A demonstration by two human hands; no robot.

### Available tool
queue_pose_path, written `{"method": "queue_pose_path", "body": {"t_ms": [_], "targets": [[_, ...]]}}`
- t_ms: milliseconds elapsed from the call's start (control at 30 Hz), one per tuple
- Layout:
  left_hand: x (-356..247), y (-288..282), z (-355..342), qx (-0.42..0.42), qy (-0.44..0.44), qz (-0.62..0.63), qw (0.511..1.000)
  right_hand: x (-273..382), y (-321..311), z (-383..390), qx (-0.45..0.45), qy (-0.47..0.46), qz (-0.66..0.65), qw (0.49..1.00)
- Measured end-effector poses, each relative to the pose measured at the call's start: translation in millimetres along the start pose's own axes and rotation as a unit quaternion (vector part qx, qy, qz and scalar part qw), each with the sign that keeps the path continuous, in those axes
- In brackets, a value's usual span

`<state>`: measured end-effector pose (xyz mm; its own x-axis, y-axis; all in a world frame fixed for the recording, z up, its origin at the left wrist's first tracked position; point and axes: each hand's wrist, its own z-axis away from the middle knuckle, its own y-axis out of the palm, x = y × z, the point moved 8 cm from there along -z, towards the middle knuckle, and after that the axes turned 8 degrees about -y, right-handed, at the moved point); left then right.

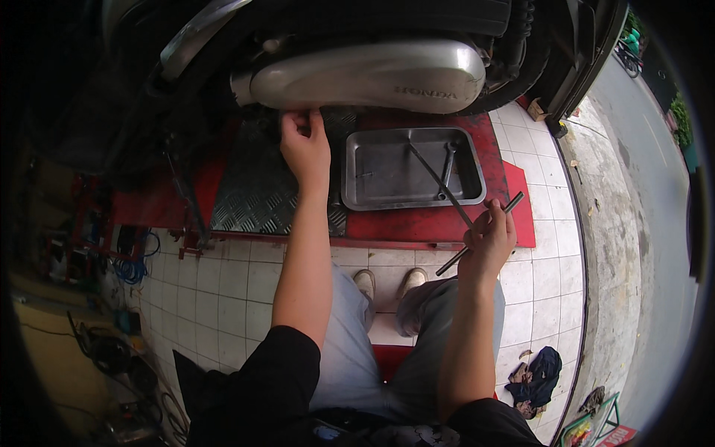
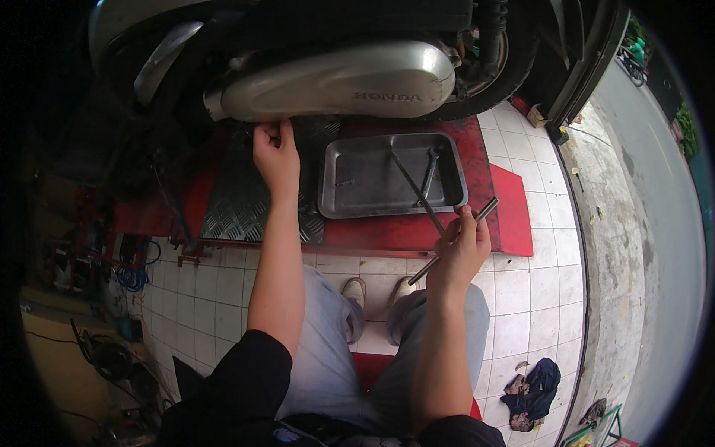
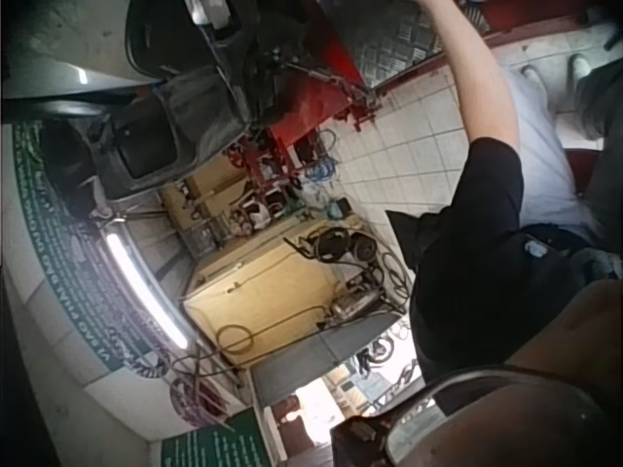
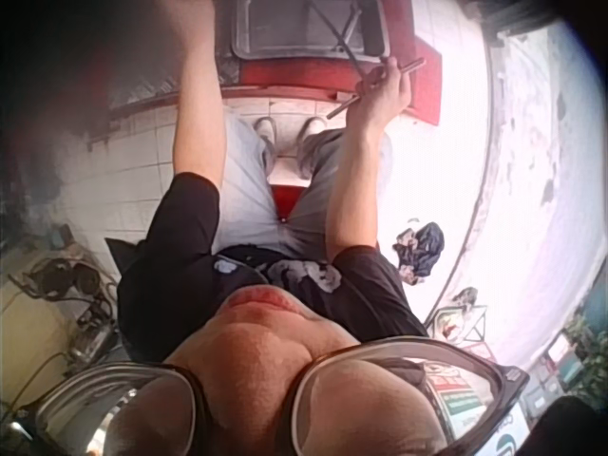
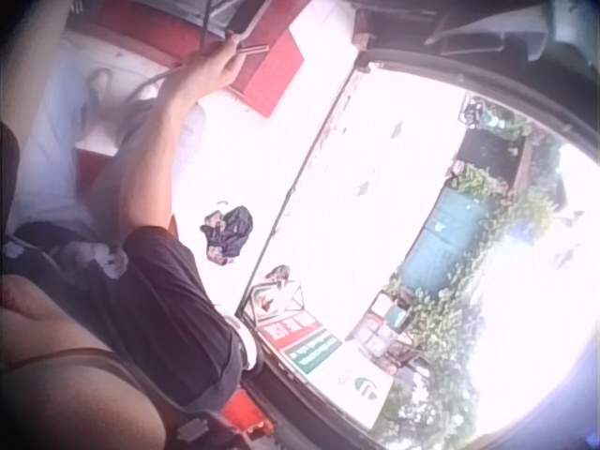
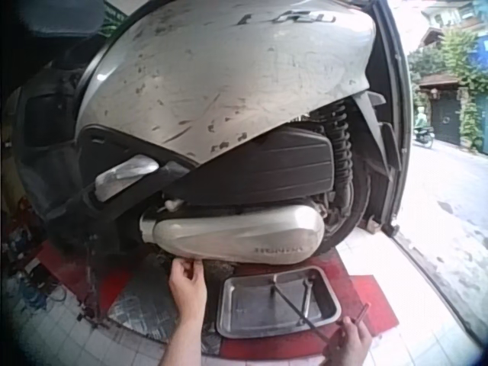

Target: The person uses a T-handle wrench to loosen bolts from the engine casing of a motorcycle and places the bolts into a metal tray.

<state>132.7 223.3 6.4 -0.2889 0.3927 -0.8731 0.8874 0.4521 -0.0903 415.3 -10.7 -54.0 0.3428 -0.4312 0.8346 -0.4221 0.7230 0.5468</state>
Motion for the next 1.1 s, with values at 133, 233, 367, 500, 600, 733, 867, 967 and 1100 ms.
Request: {"method": "queue_pose_path", "body": {"t_ms": [133,233,367,500,600,733,867,967,1100], "targets": [[-13.1,-3.3,5.4,-0.03,0.007,-0.079,0.996,-1.5,0.1,0.5,0.007,-0.001,-0.011,1.0],[-19.2,-3.6,9.0,-0.069,0.042,-0.164,0.983,0.7,2.7,0.8,0.006,0.0,-0.007,1.0],[-21.6,-2.3,13.5,-0.073,0.028,-0.183,0.98,2.3,4.5,3.0,0.005,0.002,0.002,1.0],[-22.8,-4.8,14.1,-0.087,0.06,-0.172,0.979,3.0,5.0,3.1,0.005,0.003,0.003,1.0],[-23.1,-3.1,14.0,-0.069,0.05,-0.165,0.983,1.8,2.9,0.4,0.003,0.004,0.001,1.0],[-16.0,-2.1,9.7,-0.048,0.042,-0.135,0.989,-0.4,1.8,1.0,0.011,0.006,-0.013,1.0],[-22.8,-1.1,14.2,-0.079,0.093,-0.164,0.979,0.2,3.6,2.3,0.011,0.006,-0.013,1.0],[-26.8,3.1,17.0,-0.075,0.09,-0.194,0.974,-0.3,2.5,1.8,0.009,0.007,-0.011,1.0],[-20.2,10.8,16.9,-0.04,0.056,-0.237,0.969,0.1,3.1,2.9,0.012,0.007,-0.008,1.0]]}}
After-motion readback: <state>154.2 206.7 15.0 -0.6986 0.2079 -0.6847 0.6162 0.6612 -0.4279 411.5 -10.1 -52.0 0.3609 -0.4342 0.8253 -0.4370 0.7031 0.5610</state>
